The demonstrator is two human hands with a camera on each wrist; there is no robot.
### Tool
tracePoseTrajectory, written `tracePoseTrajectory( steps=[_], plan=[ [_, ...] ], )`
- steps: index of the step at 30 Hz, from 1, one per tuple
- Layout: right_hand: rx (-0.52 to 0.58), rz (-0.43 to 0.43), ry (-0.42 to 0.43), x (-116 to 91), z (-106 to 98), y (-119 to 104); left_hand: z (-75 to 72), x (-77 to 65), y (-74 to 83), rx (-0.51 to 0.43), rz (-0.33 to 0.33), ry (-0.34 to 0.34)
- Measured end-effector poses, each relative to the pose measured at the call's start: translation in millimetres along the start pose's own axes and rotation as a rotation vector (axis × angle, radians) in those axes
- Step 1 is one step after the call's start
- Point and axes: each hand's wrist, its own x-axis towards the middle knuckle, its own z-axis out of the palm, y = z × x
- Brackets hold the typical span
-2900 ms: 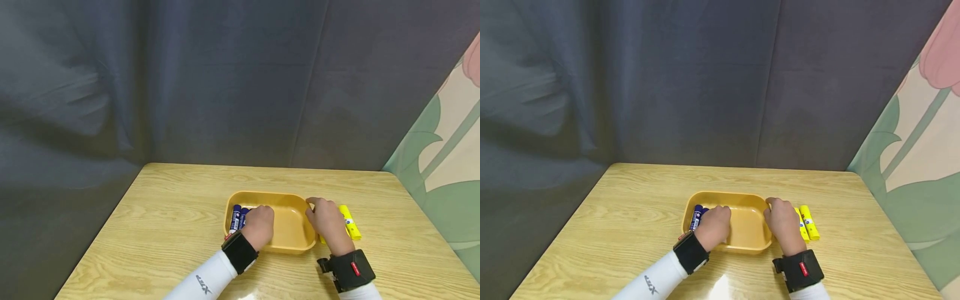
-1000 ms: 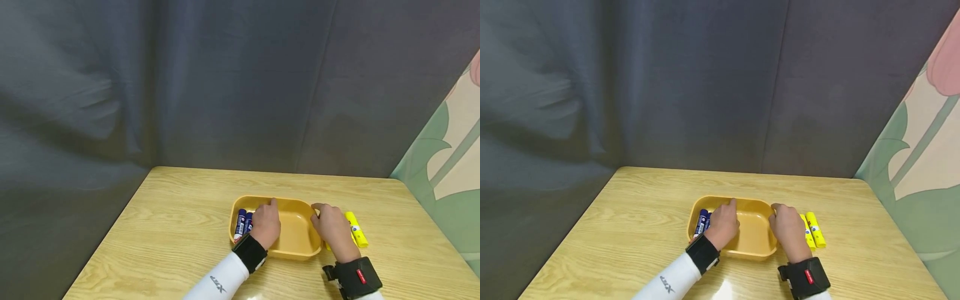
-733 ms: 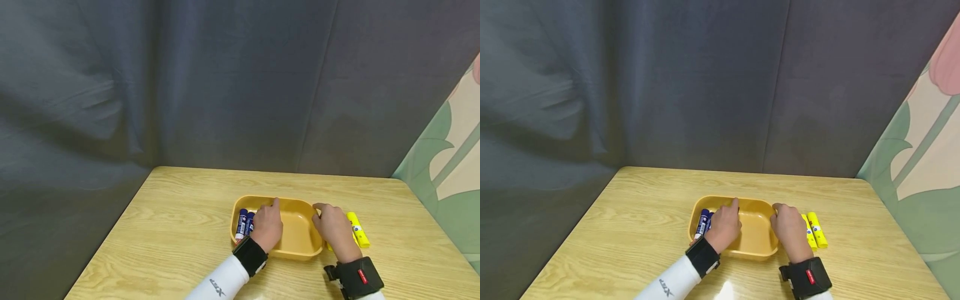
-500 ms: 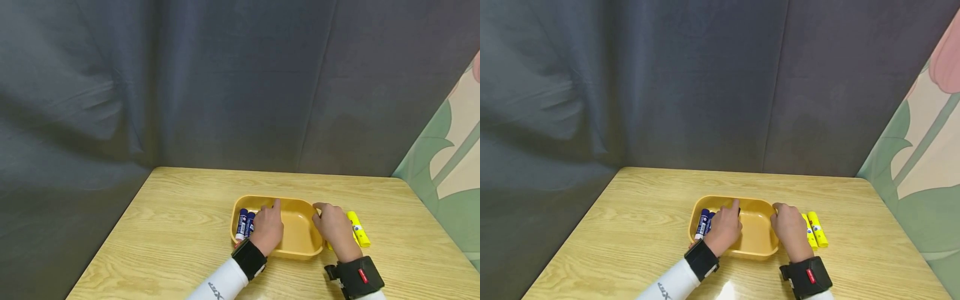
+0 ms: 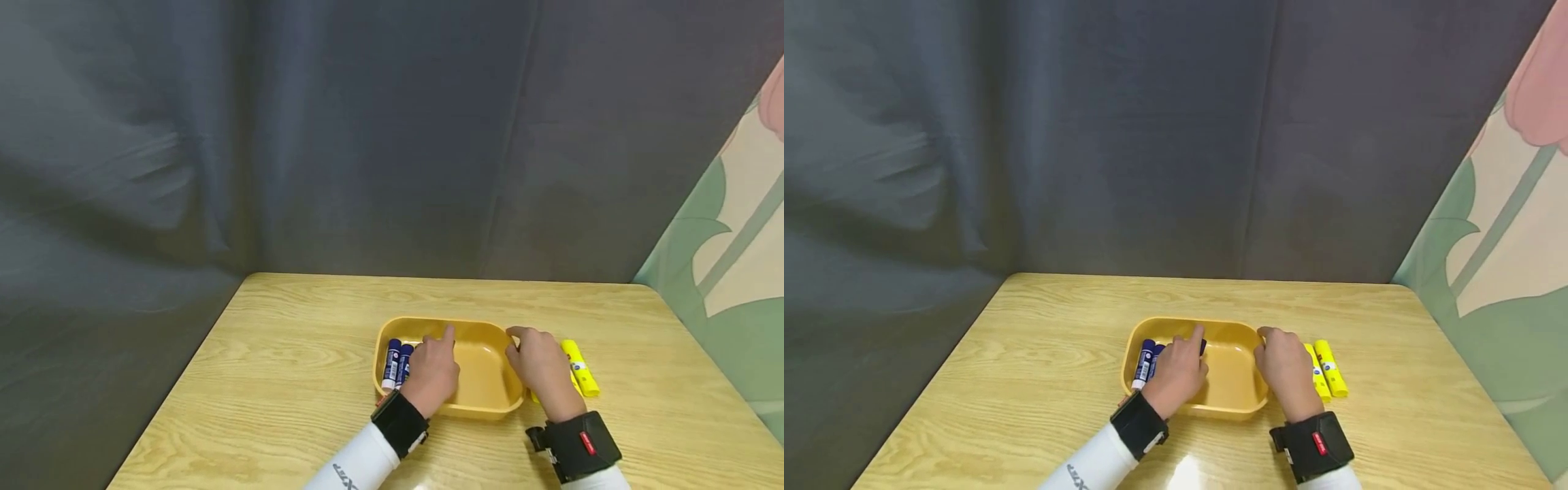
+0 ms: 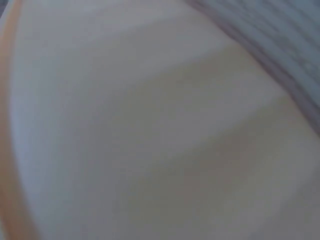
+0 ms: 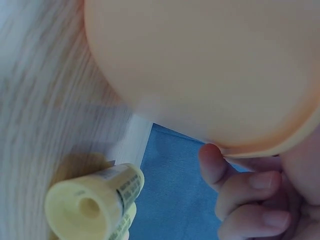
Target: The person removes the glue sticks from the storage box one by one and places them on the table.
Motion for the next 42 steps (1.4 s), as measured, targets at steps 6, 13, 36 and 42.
tracePoseTrajectory(
  steps=[6,13,36,42],
  plan=[
    [0.004,-0.001,0.015,-0.8,-0.8,-1.2,-12.9,-5.6,-3.6,-0.132,0.031,-0.024],
    [-0.001,0.018,0.026,0.2,3.1,-4.1,-41.3,-15.0,-16.6,-0.263,0.075,0.015],
    [0.008,-0.048,-0.008,16.4,15.7,-29.7,-129.1,-60.7,-82.6,-0.368,-0.230,0.081],
    [0.002,-0.045,-0.013,13.0,12.4,-23.9,-132.4,-66.2,-83.7,-0.360,-0.256,0.075]
  ],
)
